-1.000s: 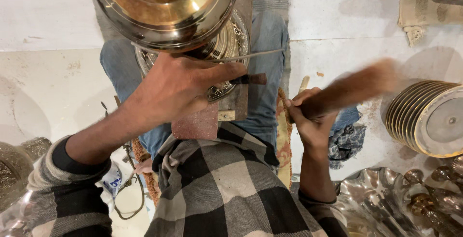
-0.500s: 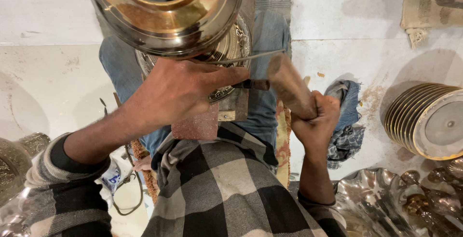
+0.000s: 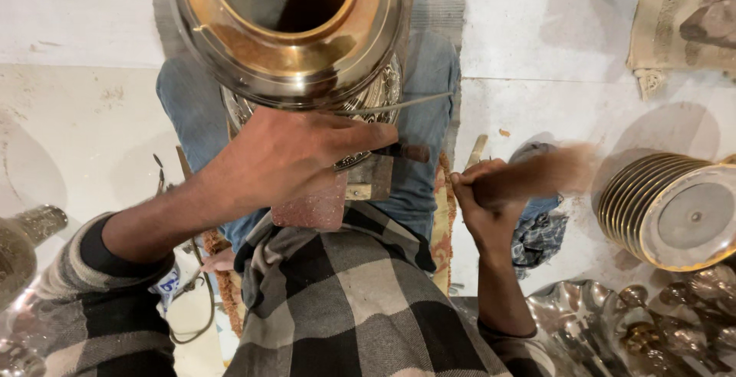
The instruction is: The person sits on the floor holding a small punch against the decorative surface of a brass vessel and strikes the punch with a wooden mallet, repositioning the punch repeatedly to work around the vessel's patterned base. The vessel rests on a padded block on their lap.
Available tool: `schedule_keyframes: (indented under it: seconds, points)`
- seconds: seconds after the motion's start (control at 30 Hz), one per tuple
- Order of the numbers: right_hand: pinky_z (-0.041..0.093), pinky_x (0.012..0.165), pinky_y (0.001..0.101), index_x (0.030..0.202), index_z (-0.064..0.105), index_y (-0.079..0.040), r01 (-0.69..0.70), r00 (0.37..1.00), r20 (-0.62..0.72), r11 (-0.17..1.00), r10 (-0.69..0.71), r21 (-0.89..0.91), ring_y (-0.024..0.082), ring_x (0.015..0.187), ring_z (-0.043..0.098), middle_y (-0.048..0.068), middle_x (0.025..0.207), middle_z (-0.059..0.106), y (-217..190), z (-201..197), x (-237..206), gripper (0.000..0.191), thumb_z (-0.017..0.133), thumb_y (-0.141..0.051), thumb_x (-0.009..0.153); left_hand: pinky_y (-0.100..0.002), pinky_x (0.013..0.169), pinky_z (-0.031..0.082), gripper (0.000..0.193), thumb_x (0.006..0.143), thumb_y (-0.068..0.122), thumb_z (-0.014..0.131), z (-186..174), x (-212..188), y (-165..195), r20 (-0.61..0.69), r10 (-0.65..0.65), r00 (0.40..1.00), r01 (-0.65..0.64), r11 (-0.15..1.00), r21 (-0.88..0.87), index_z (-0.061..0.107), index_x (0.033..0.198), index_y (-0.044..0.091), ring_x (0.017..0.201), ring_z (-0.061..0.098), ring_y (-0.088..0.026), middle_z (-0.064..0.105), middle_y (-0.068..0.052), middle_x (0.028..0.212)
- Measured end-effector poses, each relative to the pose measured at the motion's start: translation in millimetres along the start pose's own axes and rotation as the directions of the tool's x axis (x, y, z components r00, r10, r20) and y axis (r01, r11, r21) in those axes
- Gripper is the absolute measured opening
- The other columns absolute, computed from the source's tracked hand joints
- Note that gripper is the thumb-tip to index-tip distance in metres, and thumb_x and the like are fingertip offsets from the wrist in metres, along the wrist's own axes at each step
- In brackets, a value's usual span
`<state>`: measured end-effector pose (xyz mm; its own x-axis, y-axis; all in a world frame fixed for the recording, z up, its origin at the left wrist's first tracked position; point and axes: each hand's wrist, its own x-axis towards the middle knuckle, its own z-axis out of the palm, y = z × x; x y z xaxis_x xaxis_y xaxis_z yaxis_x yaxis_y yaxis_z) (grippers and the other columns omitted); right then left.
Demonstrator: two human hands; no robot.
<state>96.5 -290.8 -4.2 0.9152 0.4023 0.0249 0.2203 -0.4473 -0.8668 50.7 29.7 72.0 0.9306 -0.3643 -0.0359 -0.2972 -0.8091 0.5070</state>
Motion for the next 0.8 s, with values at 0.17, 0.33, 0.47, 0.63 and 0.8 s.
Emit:
schedule_keyframes:
  seconds: [0.17,0.33,0.47,0.63,0.8]
  points:
    - [0.048,0.066,0.0370,0.089,0.066,-0.003,-0.036,0.995,-0.097,0.997,0.029,-0.068,0.029,0.073,0.060,0.015,0.079,0.063,-2,-2,-5,0.018,0.079,0.001,0.076,-0.035,0.070,0.062,0.053,0.085,0.008,0.075,1,4,1,-0.105,0.076,0.991,-0.062,0.989,0.132,0.066,0.134,0.026,0.077,0.071,-0.014,0.077,-0.001,0.096]
    - [0.048,0.064,0.0356,0.092,0.068,0.004,0.026,0.999,-0.005,0.871,-0.033,-0.491,0.028,0.072,0.061,0.014,0.078,0.064,2,-4,-4,0.025,0.080,0.003,0.070,-0.030,0.063,0.063,0.060,0.081,-0.007,0.067,-4,-9,-3,-0.151,-0.024,0.988,0.005,0.992,-0.127,0.071,0.136,0.016,0.069,0.072,-0.016,0.076,-0.011,0.089]
    - [0.052,0.055,0.0288,0.084,0.070,-0.002,-0.287,0.958,0.094,0.926,0.272,0.244,0.016,0.060,0.064,0.006,0.072,0.069,3,7,-15,0.012,0.081,0.001,0.084,-0.029,0.074,0.068,0.048,0.089,-0.017,0.054,-9,-25,0,-0.504,-0.174,0.846,-0.066,0.904,-0.423,0.067,0.129,0.005,0.091,0.081,-0.019,0.078,-0.015,0.114]
    - [0.055,0.061,0.0279,0.087,0.065,-0.005,-0.300,0.954,0.145,0.802,0.263,0.516,0.013,0.065,0.069,0.005,0.074,0.069,7,29,-32,0.012,0.077,0.000,0.088,-0.031,0.072,0.068,0.039,0.088,-0.023,0.054,10,-41,29,-0.554,-0.508,0.660,-0.026,0.722,-0.692,0.066,0.121,-0.006,0.086,0.080,-0.022,0.078,-0.018,0.101]
    - [0.052,0.056,0.0285,0.084,0.068,0.000,-0.403,0.910,0.280,0.811,0.306,0.424,0.014,0.059,0.065,0.006,0.067,0.067,16,33,-39,0.015,0.081,-0.005,0.090,-0.033,0.074,0.070,0.031,0.094,-0.025,0.053,31,-63,44,-0.643,-0.514,0.568,-0.264,0.627,-0.733,0.069,0.114,-0.006,0.085,0.078,-0.024,0.073,-0.021,0.100]
